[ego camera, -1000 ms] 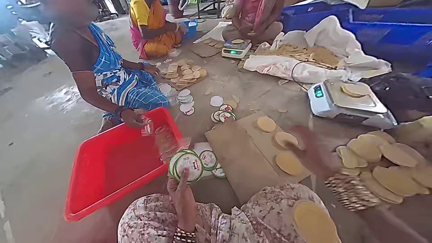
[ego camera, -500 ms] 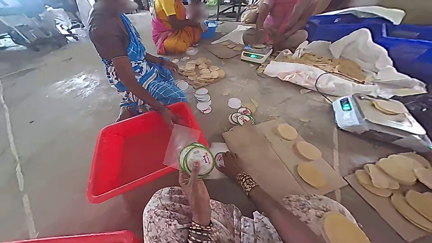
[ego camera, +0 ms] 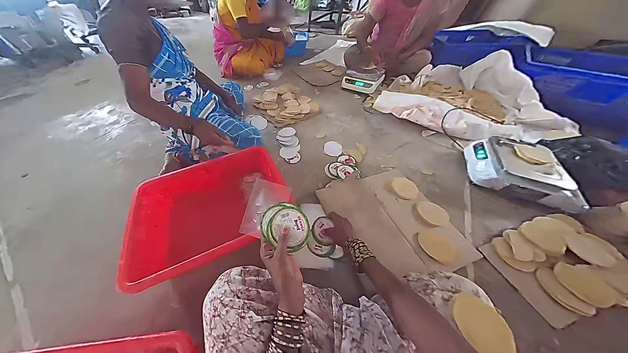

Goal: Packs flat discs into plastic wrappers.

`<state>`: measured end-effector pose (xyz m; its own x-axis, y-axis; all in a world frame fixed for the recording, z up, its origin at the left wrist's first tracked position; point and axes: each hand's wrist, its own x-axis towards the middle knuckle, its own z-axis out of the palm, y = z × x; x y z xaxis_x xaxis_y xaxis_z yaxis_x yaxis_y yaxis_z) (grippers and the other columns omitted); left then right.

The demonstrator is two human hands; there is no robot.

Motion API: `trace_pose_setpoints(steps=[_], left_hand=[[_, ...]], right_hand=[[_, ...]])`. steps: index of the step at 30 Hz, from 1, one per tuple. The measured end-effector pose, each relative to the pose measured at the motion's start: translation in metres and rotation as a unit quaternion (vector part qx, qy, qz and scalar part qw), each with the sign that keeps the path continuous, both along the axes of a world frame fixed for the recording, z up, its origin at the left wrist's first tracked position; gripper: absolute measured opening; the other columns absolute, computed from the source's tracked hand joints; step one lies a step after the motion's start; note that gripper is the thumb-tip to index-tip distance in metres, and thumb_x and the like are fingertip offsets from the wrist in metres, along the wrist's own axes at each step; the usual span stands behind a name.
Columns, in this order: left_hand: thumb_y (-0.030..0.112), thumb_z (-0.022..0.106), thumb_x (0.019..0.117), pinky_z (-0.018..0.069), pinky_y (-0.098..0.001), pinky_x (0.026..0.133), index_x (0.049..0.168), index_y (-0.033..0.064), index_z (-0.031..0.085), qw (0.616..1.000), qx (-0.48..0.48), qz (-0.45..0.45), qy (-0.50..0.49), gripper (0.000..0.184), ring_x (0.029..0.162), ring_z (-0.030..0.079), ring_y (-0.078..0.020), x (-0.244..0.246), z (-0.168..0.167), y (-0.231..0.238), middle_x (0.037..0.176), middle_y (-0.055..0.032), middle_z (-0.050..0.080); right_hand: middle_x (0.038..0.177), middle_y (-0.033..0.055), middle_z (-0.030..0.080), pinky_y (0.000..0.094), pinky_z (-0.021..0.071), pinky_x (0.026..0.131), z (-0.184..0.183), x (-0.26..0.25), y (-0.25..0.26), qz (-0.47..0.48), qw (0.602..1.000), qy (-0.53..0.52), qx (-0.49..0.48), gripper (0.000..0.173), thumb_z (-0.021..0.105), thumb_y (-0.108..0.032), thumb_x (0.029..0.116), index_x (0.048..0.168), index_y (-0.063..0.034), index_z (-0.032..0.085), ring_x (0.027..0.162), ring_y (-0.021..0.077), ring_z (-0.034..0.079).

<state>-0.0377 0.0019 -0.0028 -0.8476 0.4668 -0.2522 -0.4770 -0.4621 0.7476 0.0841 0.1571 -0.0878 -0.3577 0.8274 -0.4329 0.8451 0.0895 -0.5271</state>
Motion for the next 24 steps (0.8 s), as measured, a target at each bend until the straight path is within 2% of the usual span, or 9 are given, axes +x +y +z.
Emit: trace_pose_setpoints(steps=[1, 3, 6, 9, 11, 13, 17, 20, 24], left_hand=[[-0.013, 0.059, 0.0928, 0.0618, -0.0315, 0.081, 0.121, -0.0079, 0.057, 1.0, 0.0, 0.003, 0.0, 0.028, 0.09, 0.071, -0.0147, 0.0, 0.0, 0.0, 0.102, -0.0121, 0.071], [-0.013, 0.058, 0.0931, 0.0614, -0.0315, 0.082, 0.12, -0.0075, 0.057, 1.0, 0.003, 0.006, 0.002, 0.027, 0.09, 0.071, -0.0149, -0.001, 0.0, 0.001, 0.102, -0.0116, 0.071], [-0.013, 0.057, 0.0932, 0.0612, -0.0321, 0.083, 0.121, -0.0075, 0.057, 1.0, 0.003, 0.005, -0.001, 0.028, 0.092, 0.071, -0.0153, 0.0, 0.002, 0.003, 0.103, -0.0121, 0.07], [-0.014, 0.057, 0.093, 0.0619, -0.0319, 0.082, 0.12, -0.0064, 0.058, 1.0, 0.003, -0.004, 0.001, 0.028, 0.091, 0.071, -0.0143, 0.002, 0.0, 0.005, 0.102, -0.0108, 0.071], [-0.013, 0.058, 0.093, 0.0618, -0.0321, 0.083, 0.12, -0.0066, 0.058, 1.0, -0.002, -0.009, 0.008, 0.027, 0.091, 0.071, -0.0146, 0.003, -0.001, 0.005, 0.102, -0.0108, 0.071], [-0.013, 0.058, 0.093, 0.0618, -0.0323, 0.082, 0.118, -0.0071, 0.058, 1.0, -0.004, -0.009, 0.011, 0.026, 0.091, 0.071, -0.0147, 0.003, -0.002, 0.005, 0.101, -0.0108, 0.071], [-0.014, 0.058, 0.0922, 0.062, -0.0319, 0.081, 0.117, -0.0066, 0.058, 1.0, -0.001, -0.006, 0.013, 0.026, 0.089, 0.072, -0.0142, 0.004, -0.006, 0.007, 0.1, -0.0097, 0.072], [-0.014, 0.057, 0.0927, 0.062, -0.0317, 0.082, 0.118, -0.0061, 0.058, 1.0, -0.002, -0.011, 0.018, 0.027, 0.089, 0.072, -0.0137, 0.006, -0.007, 0.009, 0.1, -0.009, 0.071], [-0.013, 0.058, 0.0926, 0.0618, -0.0311, 0.082, 0.117, -0.0064, 0.057, 0.999, -0.009, -0.023, 0.025, 0.026, 0.089, 0.072, -0.0134, 0.009, -0.004, 0.011, 0.1, -0.0089, 0.071]], right_hand=[[0.13, 0.0277, 0.063, 0.0606, 0.0427, 0.108, 0.004, 0.006, 0.0, -0.026, 0.999, 0.033, 0.007, 0.054, 0.078, -0.018, 0.0879, 0.135, 0.0003, 0.059, 0.125, 0.0434, 0.058], [0.123, 0.0284, 0.065, 0.0604, 0.0432, 0.105, 0.016, 0.021, -0.002, -0.08, 0.992, 0.096, 0.021, 0.046, 0.079, -0.019, 0.088, 0.125, 0.004, 0.065, 0.12, 0.0427, 0.06], [0.101, 0.0198, 0.071, 0.0471, 0.0564, 0.084, 0.022, 0.046, -0.004, -0.196, 0.958, 0.21, 0.006, 0.03, 0.079, -0.013, 0.0878, 0.111, 0.0045, 0.07, 0.091, 0.0275, 0.07], [0.094, 0.0146, 0.07, 0.0341, 0.0567, 0.066, 0.029, 0.06, -0.014, -0.302, 0.901, 0.304, -0.065, 0.025, 0.067, -0.012, 0.0984, 0.116, 0.0056, 0.065, 0.075, 0.0173, 0.067], [0.096, 0.0159, 0.07, 0.0359, 0.0581, 0.068, 0.024, 0.068, -0.018, -0.322, 0.892, 0.308, -0.073, 0.026, 0.067, -0.013, 0.0992, 0.116, 0.0059, 0.064, 0.077, 0.0189, 0.068], [0.1, 0.0192, 0.071, 0.0444, 0.0583, 0.082, 0.006, 0.08, -0.015, -0.301, 0.919, 0.251, -0.036, 0.025, 0.072, -0.015, 0.0956, 0.111, 0.0051, 0.069, 0.089, 0.0252, 0.07], [0.111, 0.0257, 0.07, 0.0604, 0.0477, 0.099, -0.012, 0.105, -0.006, -0.262, 0.955, 0.137, 0.04, 0.027, 0.075, -0.013, 0.091, 0.112, 0.003, 0.072, 0.109, 0.0399, 0.066], [0.11, 0.0254, 0.07, 0.0583, 0.0491, 0.098, 0.003, 0.113, -0.008, -0.313, 0.94, 0.124, 0.05, 0.033, 0.076, -0.024, 0.0927, 0.111, 0.0033, 0.072, 0.107, 0.0381, 0.067], [0.105, 0.0286, 0.066, 0.0544, 0.049, 0.09, 0.023, 0.111, -0.008, -0.39, 0.909, 0.147, 0.018, 0.052, 0.06, -0.04, 0.1038, 0.104, 0.011, 0.067, 0.098, 0.036, 0.065]])
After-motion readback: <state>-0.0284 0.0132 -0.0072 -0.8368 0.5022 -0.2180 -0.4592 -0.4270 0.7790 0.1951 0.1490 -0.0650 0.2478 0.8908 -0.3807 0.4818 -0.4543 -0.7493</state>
